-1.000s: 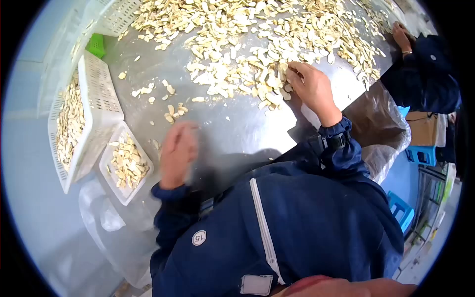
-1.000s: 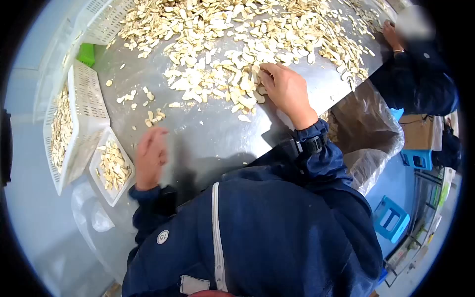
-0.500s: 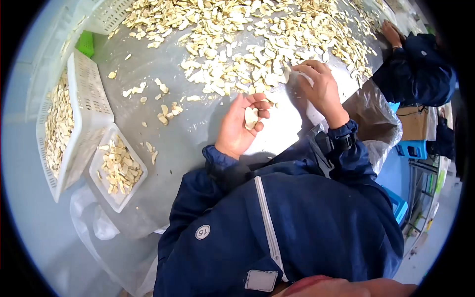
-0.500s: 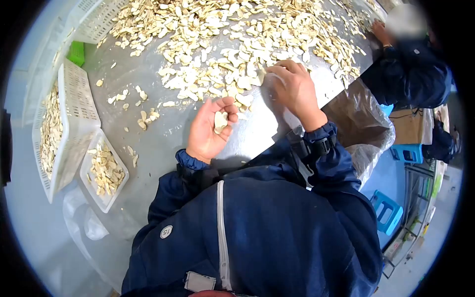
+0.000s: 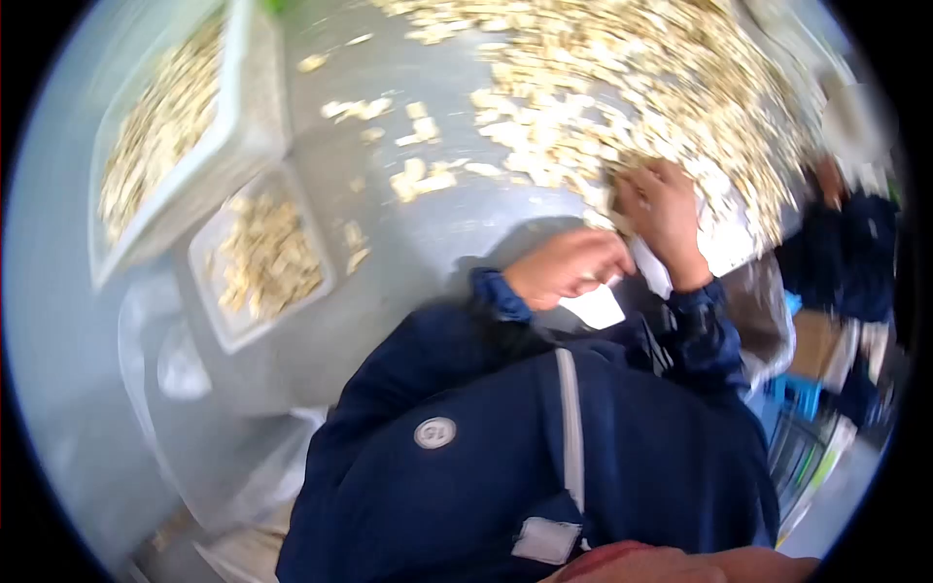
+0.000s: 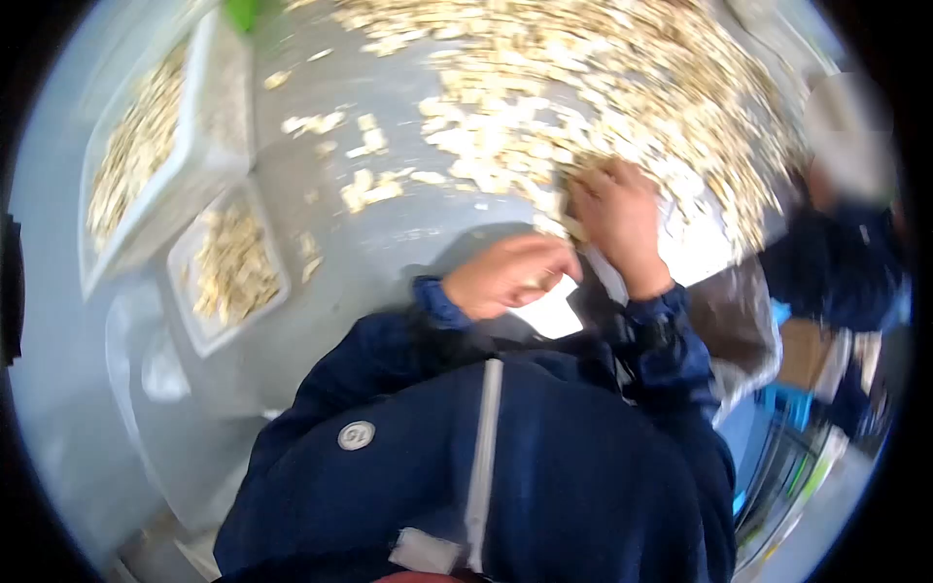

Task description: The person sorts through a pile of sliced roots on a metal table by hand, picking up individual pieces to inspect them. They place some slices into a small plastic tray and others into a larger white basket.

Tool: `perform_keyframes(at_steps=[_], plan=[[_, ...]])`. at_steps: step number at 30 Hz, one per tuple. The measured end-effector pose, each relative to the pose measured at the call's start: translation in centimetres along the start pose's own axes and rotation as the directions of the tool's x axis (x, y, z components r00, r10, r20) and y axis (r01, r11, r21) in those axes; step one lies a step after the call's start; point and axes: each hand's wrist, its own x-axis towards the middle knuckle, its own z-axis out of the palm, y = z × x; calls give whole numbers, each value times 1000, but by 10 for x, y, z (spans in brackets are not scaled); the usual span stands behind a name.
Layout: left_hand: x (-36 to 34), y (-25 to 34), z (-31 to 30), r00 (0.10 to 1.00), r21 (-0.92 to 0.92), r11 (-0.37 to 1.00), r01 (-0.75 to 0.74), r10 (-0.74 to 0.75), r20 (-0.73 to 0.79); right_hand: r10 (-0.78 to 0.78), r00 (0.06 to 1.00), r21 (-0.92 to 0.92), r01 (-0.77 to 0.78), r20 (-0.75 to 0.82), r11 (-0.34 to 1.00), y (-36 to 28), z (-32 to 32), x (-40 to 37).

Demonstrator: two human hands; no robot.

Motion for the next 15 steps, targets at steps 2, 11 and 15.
perform_keyframes(at_steps=[2,11,15], plan=[[2,-2,-5,981,-59,989,133,-123,153,-46,997,-30,44,-57,999,-6,-1,12],[-2,5,-1,936,448,892,59,-205,286,-264,845,699,-168,465,695,-130,-21,84],[0,-2,-7,920,328,944,-27,-105,377,-340,915,897,-48,216,440,-153,-33,90]])
